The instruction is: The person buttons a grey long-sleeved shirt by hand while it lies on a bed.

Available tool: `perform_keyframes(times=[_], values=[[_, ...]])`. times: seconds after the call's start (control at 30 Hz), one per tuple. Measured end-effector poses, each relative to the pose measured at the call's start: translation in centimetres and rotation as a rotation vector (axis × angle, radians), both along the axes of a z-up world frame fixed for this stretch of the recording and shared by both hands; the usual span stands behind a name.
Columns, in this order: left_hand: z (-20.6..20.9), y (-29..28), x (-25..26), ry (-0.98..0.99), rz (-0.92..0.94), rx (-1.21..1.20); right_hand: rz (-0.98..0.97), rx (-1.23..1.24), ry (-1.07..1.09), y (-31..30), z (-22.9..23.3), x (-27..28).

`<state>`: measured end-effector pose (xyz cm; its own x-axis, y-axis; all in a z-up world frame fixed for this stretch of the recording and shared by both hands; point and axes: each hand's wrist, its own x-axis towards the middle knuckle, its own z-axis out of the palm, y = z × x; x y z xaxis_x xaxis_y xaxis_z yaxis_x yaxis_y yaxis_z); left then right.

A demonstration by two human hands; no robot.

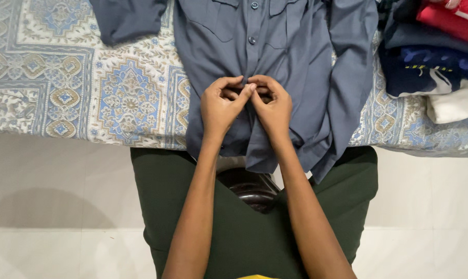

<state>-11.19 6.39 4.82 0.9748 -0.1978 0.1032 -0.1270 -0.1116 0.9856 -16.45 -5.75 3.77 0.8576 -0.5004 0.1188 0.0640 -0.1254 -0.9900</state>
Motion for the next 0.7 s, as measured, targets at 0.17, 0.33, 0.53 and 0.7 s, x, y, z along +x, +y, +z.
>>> perform_keyframes(times=[0.17,0.33,0.53,0.7], values=[[0.0,-0.3,0.0,0.087,0.036,-0.010,-0.062,-0.095,0.066,0.7,0.6,0.2],[0.0,-0.7,-0.3,0.039,0.104,0.021,-0.060,-0.089,0.078,0.7,0.9,0.2],[-0.5,-1.0,-0.4,0.042,0.142,0.039,-0.050,-0.126,0.073,0.6,0.9,0.3],[-1.1,-1.1,0.0,-0.019,0.157,0.111,-0.022,-0.160,0.026,0.5,0.6,0.1]])
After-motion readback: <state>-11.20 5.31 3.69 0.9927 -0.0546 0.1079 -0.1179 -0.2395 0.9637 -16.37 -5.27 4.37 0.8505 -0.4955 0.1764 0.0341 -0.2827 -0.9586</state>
